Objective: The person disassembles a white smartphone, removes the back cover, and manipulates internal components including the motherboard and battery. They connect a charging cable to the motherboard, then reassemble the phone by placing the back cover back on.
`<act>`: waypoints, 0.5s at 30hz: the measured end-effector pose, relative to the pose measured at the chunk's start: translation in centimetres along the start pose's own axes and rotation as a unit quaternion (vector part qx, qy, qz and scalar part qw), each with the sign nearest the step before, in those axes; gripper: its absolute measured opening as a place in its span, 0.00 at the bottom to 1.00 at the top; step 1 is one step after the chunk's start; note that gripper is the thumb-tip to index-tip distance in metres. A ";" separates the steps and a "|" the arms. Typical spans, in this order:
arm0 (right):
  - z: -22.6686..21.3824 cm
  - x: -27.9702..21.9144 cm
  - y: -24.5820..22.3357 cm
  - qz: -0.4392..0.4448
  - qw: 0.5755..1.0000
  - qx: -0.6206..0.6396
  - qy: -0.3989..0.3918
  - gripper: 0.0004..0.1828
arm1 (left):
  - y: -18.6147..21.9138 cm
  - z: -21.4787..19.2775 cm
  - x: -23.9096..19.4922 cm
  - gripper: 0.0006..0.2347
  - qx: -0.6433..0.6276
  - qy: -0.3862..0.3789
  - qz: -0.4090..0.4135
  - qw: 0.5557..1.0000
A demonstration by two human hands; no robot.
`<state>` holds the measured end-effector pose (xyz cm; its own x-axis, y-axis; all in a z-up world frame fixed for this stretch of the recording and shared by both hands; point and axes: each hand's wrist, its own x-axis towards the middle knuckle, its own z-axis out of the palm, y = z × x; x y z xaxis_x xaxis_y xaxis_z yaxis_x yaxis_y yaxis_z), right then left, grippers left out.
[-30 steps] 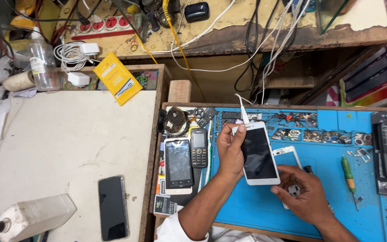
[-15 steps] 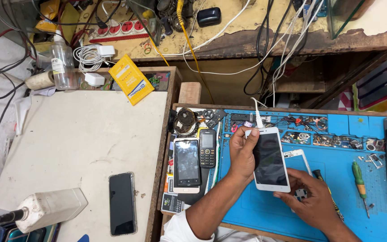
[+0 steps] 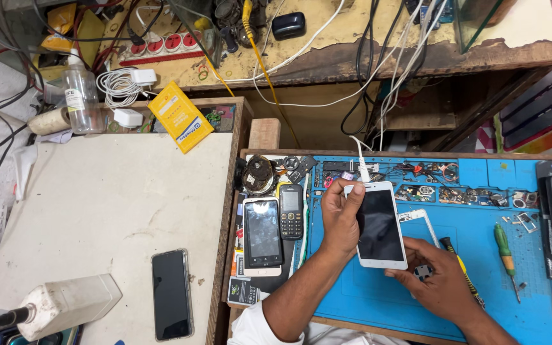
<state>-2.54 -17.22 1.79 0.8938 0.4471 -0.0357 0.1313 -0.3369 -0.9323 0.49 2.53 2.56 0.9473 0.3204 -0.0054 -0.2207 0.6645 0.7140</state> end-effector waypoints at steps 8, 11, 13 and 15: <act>-0.2 0.1 -0.6 0.010 1.000 0.001 -0.020 0.32 | 0.0 0.2 -0.2 0.07 0.025 -0.001 0.011 1.000; -0.3 0.2 -0.8 0.006 1.000 0.015 -0.026 0.31 | -0.2 0.2 -0.3 0.07 0.031 -0.004 0.016 0.999; -0.3 0.2 -1.0 0.007 0.999 0.019 -0.028 0.30 | -0.3 0.2 -0.3 0.07 0.034 -0.007 0.019 0.999; -0.3 0.2 -1.2 0.010 0.999 0.013 -0.030 0.30 | -0.3 0.1 -0.3 0.07 0.031 -0.008 0.015 0.999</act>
<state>-2.38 -16.99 2.97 0.8687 0.4894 -0.0757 0.1009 -0.3245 -0.9405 0.29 2.17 2.38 0.9442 0.3282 0.0265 -0.2338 0.6116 0.7558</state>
